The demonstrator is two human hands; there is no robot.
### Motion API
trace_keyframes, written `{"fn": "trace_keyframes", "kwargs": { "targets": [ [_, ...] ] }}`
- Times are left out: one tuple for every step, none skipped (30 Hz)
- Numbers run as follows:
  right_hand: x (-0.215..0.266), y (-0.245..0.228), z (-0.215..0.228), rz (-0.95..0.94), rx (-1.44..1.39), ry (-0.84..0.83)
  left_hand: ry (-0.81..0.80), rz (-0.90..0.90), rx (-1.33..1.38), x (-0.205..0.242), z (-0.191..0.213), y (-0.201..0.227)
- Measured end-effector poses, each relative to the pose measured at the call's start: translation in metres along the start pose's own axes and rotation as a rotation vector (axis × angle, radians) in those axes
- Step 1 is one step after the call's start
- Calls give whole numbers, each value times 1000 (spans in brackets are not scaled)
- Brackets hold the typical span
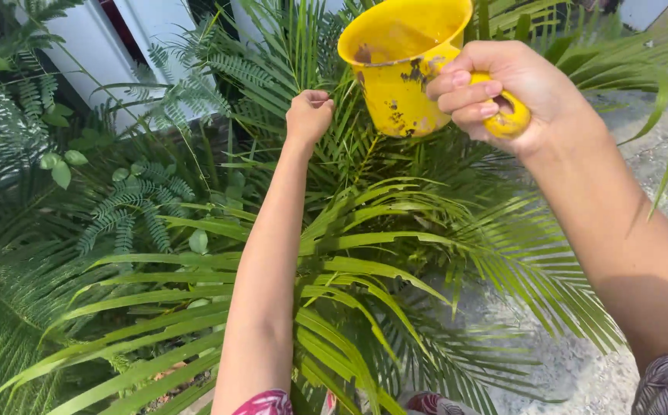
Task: The person scoops water from a large bucket using a yellow plastic scoop and waters several outdoor plants, including a palm-like plant, a coniferous shrub, and a vine growing along a wall. The person repeatedly refills the scoop and moves between plants to distribute water.
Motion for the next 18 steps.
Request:
{"fn": "trace_keyframes", "kwargs": {
  "targets": [
    [-7, -6, 7, -5, 0, 0, 2, 4, 1, 0, 0, 4],
    [-13, -12, 13, 4, 9, -6, -24, 16, -2, 0, -1, 8],
    [-23, -20, 17, 16, 20, -23, -43, 22, -4, -2, 2, 15],
    [-32, -26, 22, 14, 21, -32, -33, 19, -3, -5, 4, 21],
    [-40, -31, 28, 5, 16, -17, -61, 31, -33, -7, 6, 25],
    [-47, -35, 35, -4, 11, -2, -89, 44, -63, -9, 6, 29],
    [-55, -42, 43, -4, 11, -15, -77, 39, -63, -17, 7, 31],
    [-63, -49, 52, -10, 26, -32, -70, 39, -70, -26, 7, 34],
    [-69, -55, 61, -24, 40, -45, -67, 47, -74, -31, 5, 34],
    [-77, -58, 70, -31, 40, -51, -58, 51, -72, -30, 5, 37],
    [-85, -64, 77, -33, 66, -34, -62, 53, -92, -30, 6, 43],
    [-92, -70, 85, -34, 93, -16, -66, 55, -111, -29, 6, 50],
    [-99, -75, 89, -36, 97, -26, -56, 53, -107, -34, 5, 54],
    [-106, -79, 94, -47, 117, 4, -62, 51, -146, -38, 3, 58],
    [-112, -83, 99, -58, 137, 34, -69, 49, -185, -43, 1, 62],
    [-113, -84, 101, -59, 141, 25, -60, 47, -181, -58, -4, 54],
    [-115, -87, 102, -30, 203, 18, -25, -4, -287, -76, -10, 48],
    [-116, -89, 104, -1, 265, 10, 11, -55, -393, -93, -15, 42]
  ]
}}
Point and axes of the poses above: each hand's wrist, its own x-axis away from the middle knuckle, its own z-axis out of the back of the hand, y = z × x, the point moved 1 cm from there along -x, towards the middle knuckle, and after that the axes turned 12 degrees about z, right-handed, at the moved point
